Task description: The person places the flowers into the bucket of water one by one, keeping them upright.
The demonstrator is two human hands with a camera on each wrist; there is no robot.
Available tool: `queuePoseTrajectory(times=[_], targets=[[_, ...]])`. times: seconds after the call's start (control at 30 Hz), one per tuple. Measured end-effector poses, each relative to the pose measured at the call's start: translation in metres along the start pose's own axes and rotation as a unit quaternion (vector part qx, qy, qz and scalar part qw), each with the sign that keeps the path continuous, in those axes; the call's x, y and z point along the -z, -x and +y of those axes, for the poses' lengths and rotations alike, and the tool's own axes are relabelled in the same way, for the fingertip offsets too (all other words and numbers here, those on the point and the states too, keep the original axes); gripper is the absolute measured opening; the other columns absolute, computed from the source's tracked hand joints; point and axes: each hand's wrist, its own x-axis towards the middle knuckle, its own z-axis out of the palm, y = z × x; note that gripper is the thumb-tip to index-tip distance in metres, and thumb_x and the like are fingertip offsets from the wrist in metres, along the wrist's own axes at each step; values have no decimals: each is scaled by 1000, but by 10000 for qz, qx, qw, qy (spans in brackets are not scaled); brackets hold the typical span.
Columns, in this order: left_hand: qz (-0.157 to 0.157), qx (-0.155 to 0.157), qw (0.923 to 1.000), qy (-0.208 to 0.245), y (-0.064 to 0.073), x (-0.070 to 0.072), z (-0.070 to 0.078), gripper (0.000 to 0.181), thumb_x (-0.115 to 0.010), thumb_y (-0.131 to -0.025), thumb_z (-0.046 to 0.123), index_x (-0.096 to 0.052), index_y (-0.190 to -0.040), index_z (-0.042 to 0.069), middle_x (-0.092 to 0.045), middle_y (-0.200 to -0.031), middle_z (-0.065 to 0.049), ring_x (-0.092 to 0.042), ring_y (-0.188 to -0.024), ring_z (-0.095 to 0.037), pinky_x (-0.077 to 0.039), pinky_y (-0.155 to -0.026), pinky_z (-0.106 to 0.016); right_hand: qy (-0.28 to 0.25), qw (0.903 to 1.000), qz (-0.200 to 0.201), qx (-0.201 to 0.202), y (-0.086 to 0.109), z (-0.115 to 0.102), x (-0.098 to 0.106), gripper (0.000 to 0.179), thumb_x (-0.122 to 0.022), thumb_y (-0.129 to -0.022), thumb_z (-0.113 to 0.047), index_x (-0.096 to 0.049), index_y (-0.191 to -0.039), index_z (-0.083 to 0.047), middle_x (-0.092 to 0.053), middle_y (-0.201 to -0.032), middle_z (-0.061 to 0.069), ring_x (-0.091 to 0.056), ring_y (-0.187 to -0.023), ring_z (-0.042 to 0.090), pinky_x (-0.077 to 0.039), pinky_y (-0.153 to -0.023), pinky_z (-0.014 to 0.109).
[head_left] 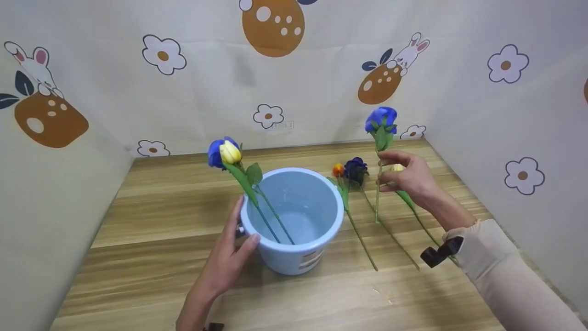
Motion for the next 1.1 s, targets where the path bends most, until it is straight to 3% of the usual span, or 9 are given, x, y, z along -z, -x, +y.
queuePoseTrajectory(times=[0.23,0.47,1.1], targets=[[27,-47,10000,4,0,0,0,81,-58,-106,42,-10,-170,39,-17,-178,-6,-30,-159,-40,-31,-124,-66,-128,9999,65,-4,0,0,-3,65,-67,-87,8,-51,-150,7,-49,-122,12,-70,-78,13,-67,-73,28],[-11,-139,9998,113,0,0,1,79,-57,-107,38,-11,-171,30,-19,-178,-10,-36,-157,-40,-37,-123,-62,-384,9992,119,-42,0,0,-7,61,-65,-88,8,-52,-148,6,-47,-119,9,-67,-75,11,-67,-72,26],[-11,-107,9999,108,0,1,2,80,-57,-107,39,-10,-171,33,-17,-178,-10,-32,-158,-42,-33,-124,-65,-1331,9903,168,-349,4,-8,-17,63,-62,-90,12,-48,-151,3,-47,-114,7,-66,-79,12,-66,-74,25]])
